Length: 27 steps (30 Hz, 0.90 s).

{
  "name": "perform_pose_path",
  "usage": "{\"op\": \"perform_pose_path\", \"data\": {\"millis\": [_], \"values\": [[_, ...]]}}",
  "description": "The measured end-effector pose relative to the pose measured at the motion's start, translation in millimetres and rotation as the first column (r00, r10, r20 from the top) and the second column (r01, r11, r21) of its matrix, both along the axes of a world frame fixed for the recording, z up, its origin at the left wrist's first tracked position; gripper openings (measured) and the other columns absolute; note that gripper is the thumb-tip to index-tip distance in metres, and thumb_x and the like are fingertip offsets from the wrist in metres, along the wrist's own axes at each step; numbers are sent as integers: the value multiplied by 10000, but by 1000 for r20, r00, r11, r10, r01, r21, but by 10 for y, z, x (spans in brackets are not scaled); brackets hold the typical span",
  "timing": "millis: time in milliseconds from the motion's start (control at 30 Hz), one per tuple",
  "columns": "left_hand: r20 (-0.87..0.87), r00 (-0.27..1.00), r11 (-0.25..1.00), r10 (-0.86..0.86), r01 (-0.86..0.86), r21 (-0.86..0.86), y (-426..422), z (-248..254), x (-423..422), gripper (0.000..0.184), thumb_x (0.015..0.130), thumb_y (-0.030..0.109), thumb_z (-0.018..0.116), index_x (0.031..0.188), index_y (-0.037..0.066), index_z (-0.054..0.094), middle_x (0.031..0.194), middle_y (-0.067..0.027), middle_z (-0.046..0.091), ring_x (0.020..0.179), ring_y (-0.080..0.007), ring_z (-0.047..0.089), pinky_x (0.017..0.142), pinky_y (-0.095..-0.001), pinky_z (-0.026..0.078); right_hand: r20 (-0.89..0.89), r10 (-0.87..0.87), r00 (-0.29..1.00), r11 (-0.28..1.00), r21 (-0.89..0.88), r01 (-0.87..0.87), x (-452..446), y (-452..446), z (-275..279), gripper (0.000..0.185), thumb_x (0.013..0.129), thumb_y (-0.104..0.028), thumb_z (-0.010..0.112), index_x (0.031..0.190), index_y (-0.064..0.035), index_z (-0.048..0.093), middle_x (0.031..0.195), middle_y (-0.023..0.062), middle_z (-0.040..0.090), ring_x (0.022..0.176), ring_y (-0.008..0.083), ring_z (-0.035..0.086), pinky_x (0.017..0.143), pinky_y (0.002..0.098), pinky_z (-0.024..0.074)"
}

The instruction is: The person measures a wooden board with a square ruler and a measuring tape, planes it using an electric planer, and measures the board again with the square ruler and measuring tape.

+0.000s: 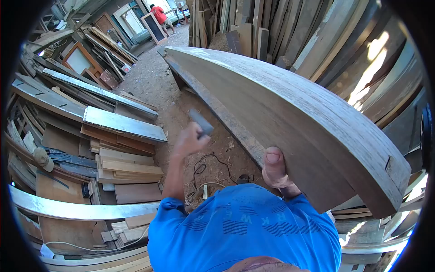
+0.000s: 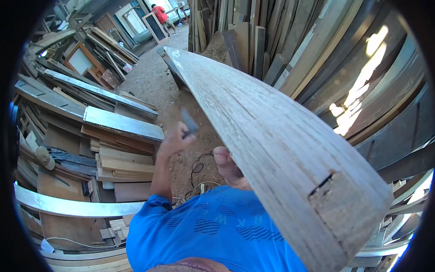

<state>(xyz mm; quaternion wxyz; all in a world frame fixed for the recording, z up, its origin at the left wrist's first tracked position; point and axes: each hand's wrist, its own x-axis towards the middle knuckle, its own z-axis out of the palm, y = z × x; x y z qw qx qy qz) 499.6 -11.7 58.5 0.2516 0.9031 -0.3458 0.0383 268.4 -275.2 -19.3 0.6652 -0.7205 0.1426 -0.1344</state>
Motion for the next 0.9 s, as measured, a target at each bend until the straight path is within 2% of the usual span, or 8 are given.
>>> {"op": "perform_pose_path", "data": {"millis": [67, 133, 233, 300, 467, 500, 767, 900], "values": [[316, 925, 970, 212, -161, -182, 361, -135, 241, 193, 929, 187, 642, 1028, 34, 578, 817, -79, 689, 725, -182, 672, 648, -355, 537, 14, -31, 999, 999, 12, 31, -9, -70, -9, 526, 849, -321, 761, 1279, -36, 659, 1184, 191, 685, 1019, 329, 681, 893, 437, 549], [-301, 844, 769, 444, -531, -355, 554, 389, 194, 123, 963, 129, 589, 1054, 47, 591, 826, -71, 689, 695, -139, 644, 624, -326, 526, 19, -63, 998, 998, 25, 62, -47, -142, 8, 528, 847, -320, 762, 1280, -36, 658, 1186, 192, 684, 1023, 330, 680, 896, 438, 548], [-133, 944, 392, 304, -251, -885, 844, 478, 509, 104, 1024, 101, 560, 1046, 19, 620, 900, -11, 679, 726, -60, 535, 645, -243, 448, 12, -108, 994, 993, 40, 107, -127, -240, -4, 530, 846, -318, 762, 1282, -36, 658, 1189, 192, 684, 1028, 332, 679, 899, 440, 547], [3, 923, 313, 385, -127, -941, 867, 580, 684, 121, 1011, 97, 591, 1084, 18, 647, 959, -15, 659, 810, -69, 540, 719, -250, 457, -7, -133, 991, 990, 47, 133, -216, -289, -35, 531, 844, -317, 762, 1283, -36, 657, 1191, 192, 683, 1032, 333, 678, 902, 441, 547], [6, 933, 307, 359, -112, -945, 399, 683, 1417, 161, 984, 128, 658, 1084, 1, 661, 931, -18, 667, 816, -102, 584, 736, -279, 491, -118, -181, 976, 980, 60, 189, -582, -292, -195, 535, 842, -315, 762, 1286, -36, 655, 1196, 193, 682, 1040, 335, 676, 908, 444, 545], [-1, 891, 436, 454, -223, -872, 341, 639, 1614, 147, 972, 134, 675, 1048, 8, 674, 888, -26, 682, 779, -107, 598, 724, -292, 505, -149, -197, 969, 976, 59, 208, -693, -287, -231, 536, 841, -314, 762, 1286, -36, 655, 1197, 193, 682, 1042, 336, 675, 909, 444, 544], [-89, 974, 551, 206, -191, -812, -614, 226, 2527, 160, 956, 120, 676, 1076, 14, 682, 943, -99, 740, 807, -156, 668, 754, -332, 539, -379, -304, 874, 941, 23, 338, -1131, -176, -302, 542, 836, -310, 762, 1291, -36, 653, 1204, 194, 680, 1056, 340, 672, 919, 449, 541], [-156, 970, 449, 188, -227, -864, -714, 102, 2673, 172, 970, 144, 667, 1086, 18, 678, 915, -89, 735, 786, -155, 665, 746, -331, 535, -440, -326, 837, 928, 18, 371, -1189, -95, -308, 545, 834, -308, 762, 1293, -36, 651, 1208, 195, 680, 1063, 342, 671, 923, 451, 540]]}}
